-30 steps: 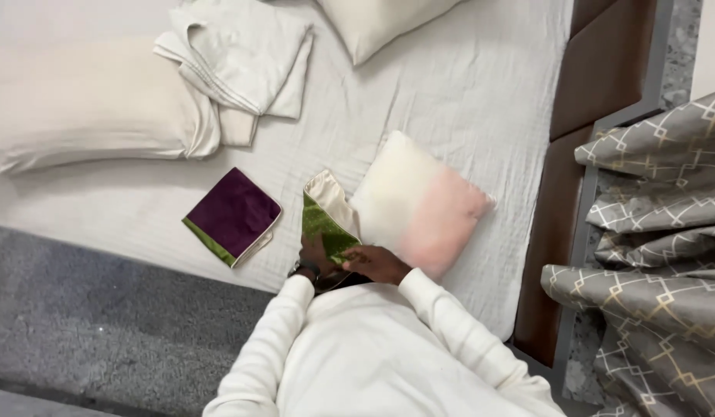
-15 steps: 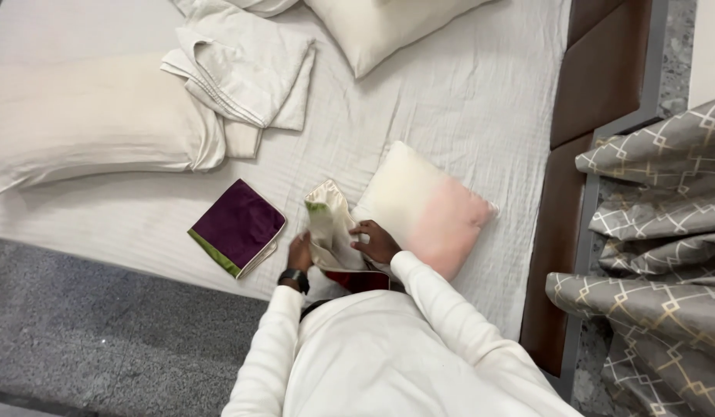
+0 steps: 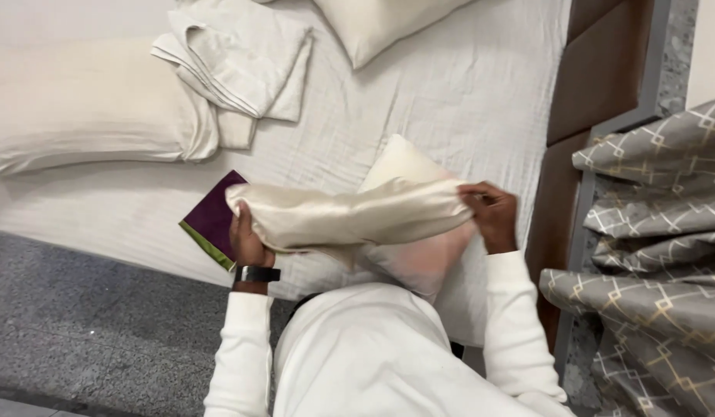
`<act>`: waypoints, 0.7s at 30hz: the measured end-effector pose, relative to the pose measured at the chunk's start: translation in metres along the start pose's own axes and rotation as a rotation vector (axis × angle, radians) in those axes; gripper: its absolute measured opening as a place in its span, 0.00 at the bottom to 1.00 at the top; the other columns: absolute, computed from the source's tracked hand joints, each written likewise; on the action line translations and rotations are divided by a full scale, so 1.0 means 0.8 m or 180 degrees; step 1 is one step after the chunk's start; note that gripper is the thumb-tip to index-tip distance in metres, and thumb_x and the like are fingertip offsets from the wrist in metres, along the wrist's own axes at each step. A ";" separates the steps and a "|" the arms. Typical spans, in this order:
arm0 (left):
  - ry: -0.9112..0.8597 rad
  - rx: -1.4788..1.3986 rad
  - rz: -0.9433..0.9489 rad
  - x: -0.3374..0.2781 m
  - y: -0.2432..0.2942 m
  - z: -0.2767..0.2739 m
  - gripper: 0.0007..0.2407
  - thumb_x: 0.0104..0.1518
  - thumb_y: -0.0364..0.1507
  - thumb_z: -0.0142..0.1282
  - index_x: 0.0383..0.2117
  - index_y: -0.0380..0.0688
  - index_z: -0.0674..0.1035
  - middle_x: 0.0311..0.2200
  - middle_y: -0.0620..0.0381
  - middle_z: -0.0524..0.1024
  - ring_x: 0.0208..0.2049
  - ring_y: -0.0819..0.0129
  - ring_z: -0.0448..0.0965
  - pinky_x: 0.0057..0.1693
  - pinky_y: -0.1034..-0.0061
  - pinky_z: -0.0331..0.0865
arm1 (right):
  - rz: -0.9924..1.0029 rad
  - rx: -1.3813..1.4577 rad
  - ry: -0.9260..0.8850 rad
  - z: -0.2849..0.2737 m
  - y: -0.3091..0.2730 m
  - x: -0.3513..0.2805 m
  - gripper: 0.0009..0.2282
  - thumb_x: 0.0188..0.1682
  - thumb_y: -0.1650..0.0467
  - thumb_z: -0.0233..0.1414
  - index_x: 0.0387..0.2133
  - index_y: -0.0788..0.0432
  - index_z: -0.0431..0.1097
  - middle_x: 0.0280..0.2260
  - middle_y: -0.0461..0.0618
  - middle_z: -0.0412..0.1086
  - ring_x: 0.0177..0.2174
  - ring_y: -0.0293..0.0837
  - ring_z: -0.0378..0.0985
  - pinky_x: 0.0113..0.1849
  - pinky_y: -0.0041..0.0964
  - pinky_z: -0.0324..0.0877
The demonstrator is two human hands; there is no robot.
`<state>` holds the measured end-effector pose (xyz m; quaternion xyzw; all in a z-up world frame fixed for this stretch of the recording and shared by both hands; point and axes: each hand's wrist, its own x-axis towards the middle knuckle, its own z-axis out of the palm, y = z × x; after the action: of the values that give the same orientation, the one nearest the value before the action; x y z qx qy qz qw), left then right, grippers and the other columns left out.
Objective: The person lies on a bed and inserts a pillow into a pillowcase by hand. They repeatedly adjust the pillow and case, tucking the corners and smoothing the fabric until the pillow is fully enclosed.
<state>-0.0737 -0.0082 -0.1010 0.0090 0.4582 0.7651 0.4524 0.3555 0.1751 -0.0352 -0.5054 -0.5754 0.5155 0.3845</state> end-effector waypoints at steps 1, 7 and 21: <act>-0.0017 0.0001 -0.0026 0.012 -0.033 -0.009 0.20 0.69 0.39 0.46 0.60 0.36 0.69 0.53 0.46 0.77 0.54 0.55 0.78 0.61 0.59 0.73 | 0.0008 -0.0011 0.0028 -0.001 -0.024 -0.003 0.07 0.51 0.76 0.63 0.40 0.65 0.81 0.31 0.46 0.74 0.27 0.32 0.67 0.29 0.29 0.61; 0.0040 0.0317 -0.0518 0.018 -0.174 0.018 0.15 0.66 0.31 0.52 0.55 0.38 0.72 0.49 0.47 0.78 0.47 0.57 0.81 0.50 0.63 0.79 | -0.0266 -0.0803 0.0708 0.003 0.008 -0.013 0.19 0.49 0.66 0.63 0.52 0.63 0.74 0.47 0.55 0.75 0.45 0.48 0.75 0.45 0.42 0.69; 0.0485 0.0617 -0.0456 0.012 -0.224 -0.059 0.07 0.50 0.16 0.53 0.25 0.44 0.72 0.23 0.60 0.72 0.22 0.73 0.68 0.32 0.76 0.65 | -0.0318 -0.2852 -0.0629 0.097 0.166 -0.089 0.14 0.45 0.68 0.60 0.45 0.53 0.74 0.43 0.50 0.77 0.48 0.54 0.75 0.51 0.52 0.67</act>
<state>0.0231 -0.0034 -0.2595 -0.0382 0.5624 0.6815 0.4668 0.3190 0.0844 -0.1732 -0.5418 -0.7990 0.2425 0.0959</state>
